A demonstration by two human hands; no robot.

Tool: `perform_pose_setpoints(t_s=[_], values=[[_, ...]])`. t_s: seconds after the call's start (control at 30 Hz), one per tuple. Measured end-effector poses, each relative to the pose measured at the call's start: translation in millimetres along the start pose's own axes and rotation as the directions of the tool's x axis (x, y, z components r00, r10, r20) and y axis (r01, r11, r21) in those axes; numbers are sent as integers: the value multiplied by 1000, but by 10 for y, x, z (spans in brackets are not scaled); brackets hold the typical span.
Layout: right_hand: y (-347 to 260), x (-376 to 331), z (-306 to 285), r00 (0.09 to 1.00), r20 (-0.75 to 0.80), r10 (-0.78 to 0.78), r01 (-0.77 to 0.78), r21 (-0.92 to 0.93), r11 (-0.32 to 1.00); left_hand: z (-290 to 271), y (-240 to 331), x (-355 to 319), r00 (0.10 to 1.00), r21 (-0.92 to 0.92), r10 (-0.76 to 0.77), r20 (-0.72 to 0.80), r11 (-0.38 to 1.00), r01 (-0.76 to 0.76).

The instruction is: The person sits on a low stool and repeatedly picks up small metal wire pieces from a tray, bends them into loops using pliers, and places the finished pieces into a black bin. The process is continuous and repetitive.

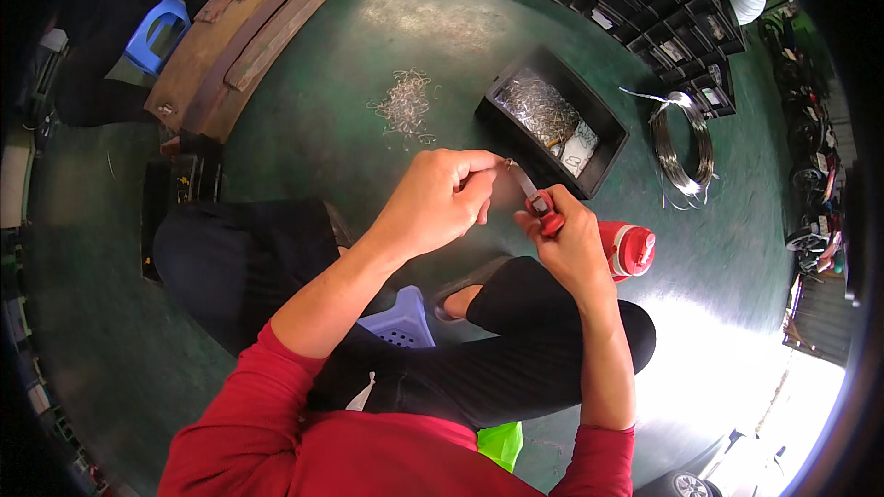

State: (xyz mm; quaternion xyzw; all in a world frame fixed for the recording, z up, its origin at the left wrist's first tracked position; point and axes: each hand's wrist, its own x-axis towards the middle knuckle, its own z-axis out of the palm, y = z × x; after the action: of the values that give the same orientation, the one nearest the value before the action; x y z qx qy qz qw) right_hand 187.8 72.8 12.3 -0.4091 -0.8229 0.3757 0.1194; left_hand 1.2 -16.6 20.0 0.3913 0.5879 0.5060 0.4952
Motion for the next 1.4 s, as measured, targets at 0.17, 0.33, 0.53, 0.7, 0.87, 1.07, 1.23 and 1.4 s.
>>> perform_pose_setpoints(t_s=[0.17, 0.33, 0.53, 0.7, 0.87, 1.07, 1.23, 1.4], values=[[24, 21, 32, 996, -68, -60, 50, -137, 989, 69, 22, -28, 998, -19, -20, -67, 1000, 18], [46, 38, 85, 980, -153, -127, 94, -206, 974, 125, 40, -54, 993, -76, -57, -100, 996, 50], [90, 38, 123, 952, -231, -202, 129, -298, 946, 155, 38, -73, 991, -77, -50, -128, 996, 40], [56, 57, 31, 994, -80, -70, 60, -118, 991, 104, 2, 22, 995, -22, -1, -103, 1000, -1], [-77, 35, -145, 958, 199, 205, -243, 188, 952, -83, -81, 164, 991, -208, -58, -121, 978, 32], [-152, -5, -114, 798, 597, 77, -515, 611, 601, -101, -118, 189, 991, -524, -76, -112, 852, 6], [-179, -30, -6, 662, 736, -144, -643, 655, 396, 17, -111, 197, 978, -469, 60, -199, 870, -149], [-225, -29, -20, 631, 755, -178, -688, 651, 322, 103, -121, 196, 960, -403, 224, -167, 873, -274]])
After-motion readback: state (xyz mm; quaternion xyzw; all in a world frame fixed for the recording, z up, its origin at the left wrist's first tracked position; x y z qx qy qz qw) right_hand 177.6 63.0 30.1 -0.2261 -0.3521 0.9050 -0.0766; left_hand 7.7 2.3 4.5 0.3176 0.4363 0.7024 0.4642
